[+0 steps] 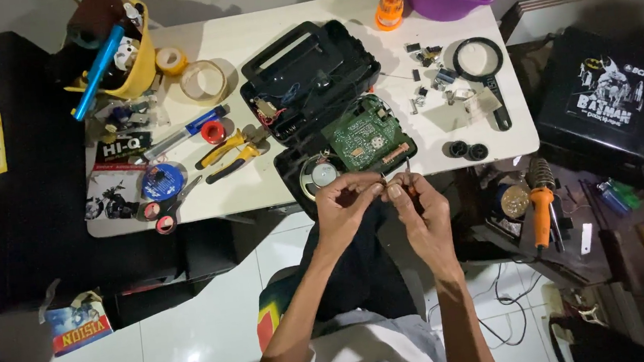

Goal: Fitting a circuit board into a plastic casing and connecting internal wiring

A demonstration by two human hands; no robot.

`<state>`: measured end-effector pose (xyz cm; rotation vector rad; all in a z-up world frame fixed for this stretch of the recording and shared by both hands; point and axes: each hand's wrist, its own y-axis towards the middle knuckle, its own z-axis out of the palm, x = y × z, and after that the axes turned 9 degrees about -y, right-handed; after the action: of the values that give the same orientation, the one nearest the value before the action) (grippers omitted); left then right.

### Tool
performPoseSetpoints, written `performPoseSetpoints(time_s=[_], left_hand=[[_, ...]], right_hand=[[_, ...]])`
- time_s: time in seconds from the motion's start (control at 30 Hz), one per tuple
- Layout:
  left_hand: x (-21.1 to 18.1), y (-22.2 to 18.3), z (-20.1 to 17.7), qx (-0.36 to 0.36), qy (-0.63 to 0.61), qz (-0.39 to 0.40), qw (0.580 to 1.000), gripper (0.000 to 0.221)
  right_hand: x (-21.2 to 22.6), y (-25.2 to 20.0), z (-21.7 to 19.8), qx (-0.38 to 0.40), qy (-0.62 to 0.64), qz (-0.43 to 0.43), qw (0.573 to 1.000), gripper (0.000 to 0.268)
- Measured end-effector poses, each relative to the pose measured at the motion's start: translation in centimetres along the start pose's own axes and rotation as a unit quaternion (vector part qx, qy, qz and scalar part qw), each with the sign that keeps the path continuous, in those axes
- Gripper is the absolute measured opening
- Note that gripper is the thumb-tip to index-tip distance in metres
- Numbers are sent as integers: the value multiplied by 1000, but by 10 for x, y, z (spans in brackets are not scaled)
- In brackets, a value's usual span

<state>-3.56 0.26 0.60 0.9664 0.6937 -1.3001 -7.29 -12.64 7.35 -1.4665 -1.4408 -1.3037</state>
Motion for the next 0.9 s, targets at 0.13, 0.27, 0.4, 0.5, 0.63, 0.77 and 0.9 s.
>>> performPoseSetpoints(time_s=[0.13, 0.27, 0.4, 0.5, 0.63, 0.77, 0.9], left_hand=[[7, 1, -4, -11, 2, -19, 1000, 12], [18, -1, -9, -7, 29, -21, 999, 9], [21, 0, -9, 4, 19, -25, 1000, 8], [22, -1, -10, 11, 27, -24, 999, 9], [7, 1, -2, 13, 22, -11, 1000, 8], [-12, 4, 6, 45, 17, 1, 999, 6], [-3, 4, 5, 58, 16, 15, 998, 5]], right_hand=[[0, 4, -3, 35, 11, 12, 999, 21], [-1, 4, -6, 55, 85, 52, 994, 20], [9, 5, -8, 68, 124, 73, 987, 21], [21, 5, -8, 61, 117, 88, 987, 24], [31, 5, -12, 32, 86, 101, 991, 25], [33, 10, -15, 20, 62, 120, 991, 26], [36, 11, -20, 39, 45, 96, 994, 28]])
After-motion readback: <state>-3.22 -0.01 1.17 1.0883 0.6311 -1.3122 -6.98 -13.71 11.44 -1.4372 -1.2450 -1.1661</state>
